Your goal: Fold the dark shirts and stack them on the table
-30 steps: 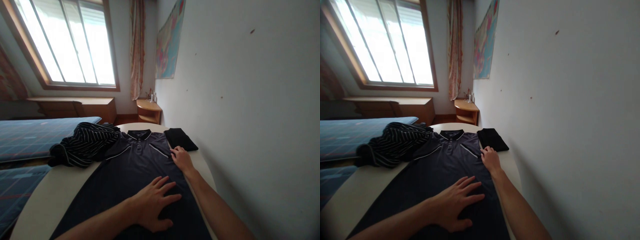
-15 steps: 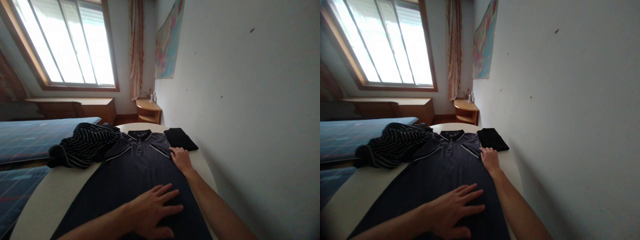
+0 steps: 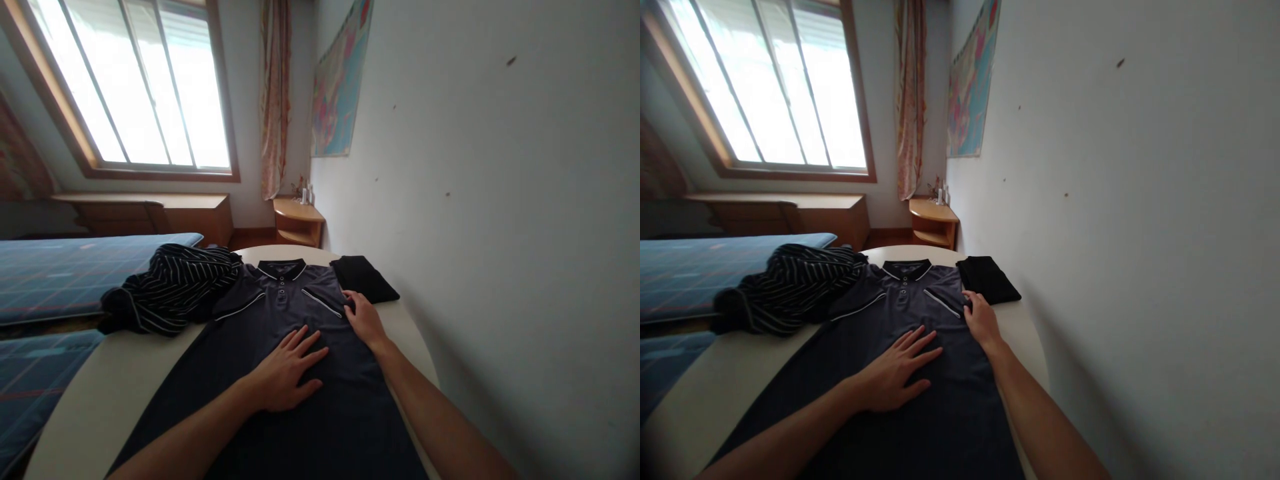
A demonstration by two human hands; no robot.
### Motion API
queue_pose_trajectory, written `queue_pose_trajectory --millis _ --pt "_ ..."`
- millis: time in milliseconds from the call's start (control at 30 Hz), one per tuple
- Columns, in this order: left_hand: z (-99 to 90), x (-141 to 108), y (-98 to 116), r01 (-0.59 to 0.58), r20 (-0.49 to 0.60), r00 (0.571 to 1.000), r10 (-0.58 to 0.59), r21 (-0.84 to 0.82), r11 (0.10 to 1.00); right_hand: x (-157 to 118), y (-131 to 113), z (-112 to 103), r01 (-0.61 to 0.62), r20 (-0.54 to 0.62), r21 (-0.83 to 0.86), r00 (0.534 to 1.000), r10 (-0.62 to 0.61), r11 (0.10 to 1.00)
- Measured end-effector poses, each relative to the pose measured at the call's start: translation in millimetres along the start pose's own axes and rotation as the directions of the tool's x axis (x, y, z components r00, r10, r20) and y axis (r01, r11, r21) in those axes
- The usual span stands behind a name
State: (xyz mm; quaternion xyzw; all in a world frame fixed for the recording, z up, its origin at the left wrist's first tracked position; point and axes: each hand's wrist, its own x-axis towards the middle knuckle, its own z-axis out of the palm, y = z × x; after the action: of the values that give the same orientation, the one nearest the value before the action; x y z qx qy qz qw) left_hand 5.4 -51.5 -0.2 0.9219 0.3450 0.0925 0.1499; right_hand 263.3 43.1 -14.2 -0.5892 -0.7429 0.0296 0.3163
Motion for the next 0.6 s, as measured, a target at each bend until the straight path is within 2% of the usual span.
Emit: queue_pose_trajectory --millis 167,267,467,600 --pt "0.2 0 -1 0.000 -0.020 1.000 0.000 -0.009 1.000 5 -6 -3 0.020 0.002 -0.182 1.000 -0.020 0.983" --pt "-0.6 1 0 0.004 -0.011 1.000 -0.004 -0.013 1.000 19 -15 1 0.075 0.047 -0.231 0.997 -0.066 0.970" --pt "-2.2 2 -2 0.012 0.003 1.000 -0.012 -0.034 0.999 81 -34 27 0.088 0.217 -0.233 0.975 -0.036 0.968" --pt "-2.7 3 -4 0.005 0.000 1.000 -0.005 -0.056 0.998 123 -40 54 0.036 0.311 -0.214 0.950 0.033 0.976"
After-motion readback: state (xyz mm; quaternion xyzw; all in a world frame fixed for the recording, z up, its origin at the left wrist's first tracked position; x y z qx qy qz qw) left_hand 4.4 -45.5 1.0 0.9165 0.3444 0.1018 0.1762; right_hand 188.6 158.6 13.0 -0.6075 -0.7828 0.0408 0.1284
